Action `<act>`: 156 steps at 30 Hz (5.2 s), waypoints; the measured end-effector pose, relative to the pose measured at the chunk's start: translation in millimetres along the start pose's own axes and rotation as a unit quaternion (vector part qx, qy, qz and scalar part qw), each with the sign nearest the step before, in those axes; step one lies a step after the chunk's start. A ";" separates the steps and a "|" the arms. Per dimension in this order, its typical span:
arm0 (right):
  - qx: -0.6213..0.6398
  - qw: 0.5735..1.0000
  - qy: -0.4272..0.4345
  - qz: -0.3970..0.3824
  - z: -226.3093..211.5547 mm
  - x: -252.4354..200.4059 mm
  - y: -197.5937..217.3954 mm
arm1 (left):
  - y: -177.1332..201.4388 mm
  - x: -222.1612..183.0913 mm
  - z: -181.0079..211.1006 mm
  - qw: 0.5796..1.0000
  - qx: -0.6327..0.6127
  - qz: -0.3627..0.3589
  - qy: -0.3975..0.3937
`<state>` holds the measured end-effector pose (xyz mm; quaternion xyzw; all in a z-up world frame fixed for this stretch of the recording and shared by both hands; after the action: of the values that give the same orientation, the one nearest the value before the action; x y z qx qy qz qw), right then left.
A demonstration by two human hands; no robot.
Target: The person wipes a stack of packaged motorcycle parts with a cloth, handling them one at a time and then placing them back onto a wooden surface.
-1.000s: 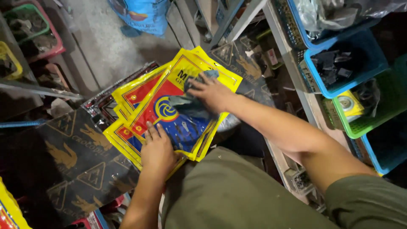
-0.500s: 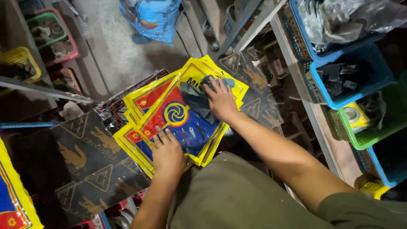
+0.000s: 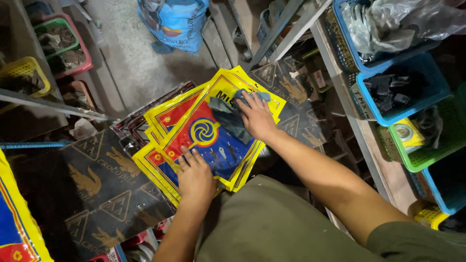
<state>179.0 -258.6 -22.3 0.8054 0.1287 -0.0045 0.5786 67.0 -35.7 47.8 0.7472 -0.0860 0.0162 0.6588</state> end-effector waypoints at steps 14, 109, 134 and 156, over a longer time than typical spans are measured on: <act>-0.021 1.000 -0.017 0.011 -7.6 -2.0 -1.2 | -14.4 -3.0 0.2 1.000 -0.025 0.015 0.008; -0.077 0.976 0.086 0.185 -32.8 38.2 -15.7 | -93.0 -47.8 -75.1 0.553 -0.710 -0.013 0.435; 0.126 0.848 0.431 0.281 -163.9 -93.3 12.9 | -69.8 -17.6 -64.2 0.475 -0.701 -0.045 0.530; 0.069 0.832 0.502 0.227 -118.2 -49.9 16.2 | -116.7 -39.1 -71.3 0.406 -0.753 -0.026 0.518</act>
<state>117.4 -163.2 39.6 0.7410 0.2142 0.5232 0.3623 52.3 52.5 -62.8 -0.1987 0.3132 0.3118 0.8748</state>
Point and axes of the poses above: each hand's wrist, its own x-axis towards the middle knuckle, its own y-axis out of the back of the hand, z = x × y, the point moved 6 cm from there along x, towards the middle knuckle, and after that the axes turned 3 degrees about y, right-handed, at the moved point
